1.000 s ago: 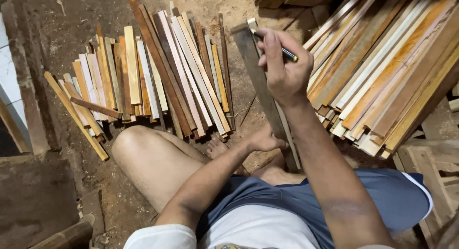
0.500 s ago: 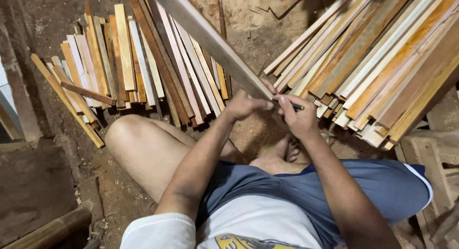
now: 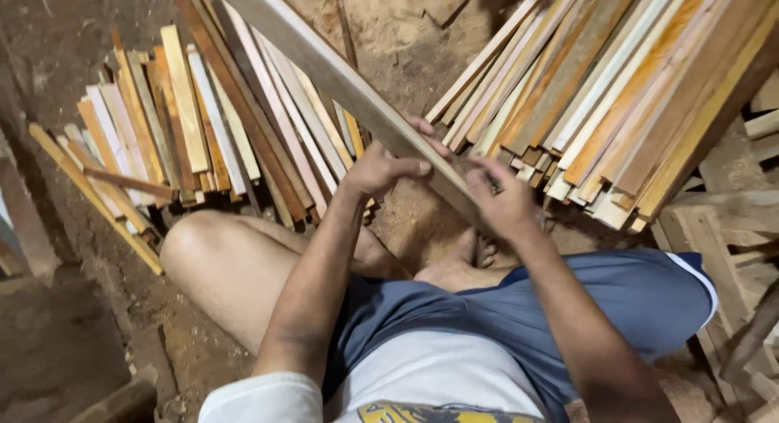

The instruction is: A person sitting on the floor of a workshop is processing thin wooden strips by aligning them against a long wooden guide and marking them with a pencil.

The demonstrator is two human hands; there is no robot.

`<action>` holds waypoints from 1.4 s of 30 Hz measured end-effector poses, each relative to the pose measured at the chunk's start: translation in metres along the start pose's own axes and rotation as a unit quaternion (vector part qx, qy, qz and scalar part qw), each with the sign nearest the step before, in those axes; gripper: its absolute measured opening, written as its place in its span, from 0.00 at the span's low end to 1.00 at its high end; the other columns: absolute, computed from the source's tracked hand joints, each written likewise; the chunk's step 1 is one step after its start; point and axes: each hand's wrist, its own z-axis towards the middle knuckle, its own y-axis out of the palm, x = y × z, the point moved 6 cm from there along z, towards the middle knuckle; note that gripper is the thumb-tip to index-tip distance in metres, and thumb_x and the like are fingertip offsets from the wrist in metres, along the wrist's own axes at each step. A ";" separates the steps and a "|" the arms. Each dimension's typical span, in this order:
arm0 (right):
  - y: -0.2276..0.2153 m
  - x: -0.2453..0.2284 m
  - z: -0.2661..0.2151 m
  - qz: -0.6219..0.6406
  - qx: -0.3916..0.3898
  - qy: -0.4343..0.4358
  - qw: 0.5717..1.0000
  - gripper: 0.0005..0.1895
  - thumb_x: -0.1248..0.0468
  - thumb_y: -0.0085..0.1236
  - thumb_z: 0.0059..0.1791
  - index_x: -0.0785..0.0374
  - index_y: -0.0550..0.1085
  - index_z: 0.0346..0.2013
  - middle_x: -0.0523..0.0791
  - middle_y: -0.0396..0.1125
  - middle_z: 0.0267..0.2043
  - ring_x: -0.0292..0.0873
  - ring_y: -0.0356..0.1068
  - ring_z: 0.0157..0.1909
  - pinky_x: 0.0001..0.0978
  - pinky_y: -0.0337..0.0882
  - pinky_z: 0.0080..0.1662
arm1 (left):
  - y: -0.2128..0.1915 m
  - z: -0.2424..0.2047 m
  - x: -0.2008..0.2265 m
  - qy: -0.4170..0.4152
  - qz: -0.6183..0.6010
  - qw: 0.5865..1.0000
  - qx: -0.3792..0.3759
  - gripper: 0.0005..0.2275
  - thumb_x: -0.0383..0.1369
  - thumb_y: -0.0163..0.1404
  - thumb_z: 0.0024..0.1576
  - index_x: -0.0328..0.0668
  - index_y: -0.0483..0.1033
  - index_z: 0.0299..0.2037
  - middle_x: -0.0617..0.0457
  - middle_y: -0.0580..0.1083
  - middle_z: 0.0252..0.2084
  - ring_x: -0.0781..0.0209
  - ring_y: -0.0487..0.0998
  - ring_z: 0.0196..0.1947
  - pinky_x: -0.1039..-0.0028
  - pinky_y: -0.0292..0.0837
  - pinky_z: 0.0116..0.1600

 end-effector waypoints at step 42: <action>-0.169 0.036 -0.008 -0.148 0.421 -0.035 0.894 0.18 0.68 0.63 0.57 0.66 0.73 0.61 0.60 0.73 0.47 0.50 0.72 0.44 0.36 0.74 0.46 | 0.068 0.001 -0.106 0.027 0.095 0.995 0.034 0.14 0.36 0.36 0.70 0.35 0.65 0.58 0.49 0.68 0.16 0.56 0.73 0.10 0.74 0.67 0.12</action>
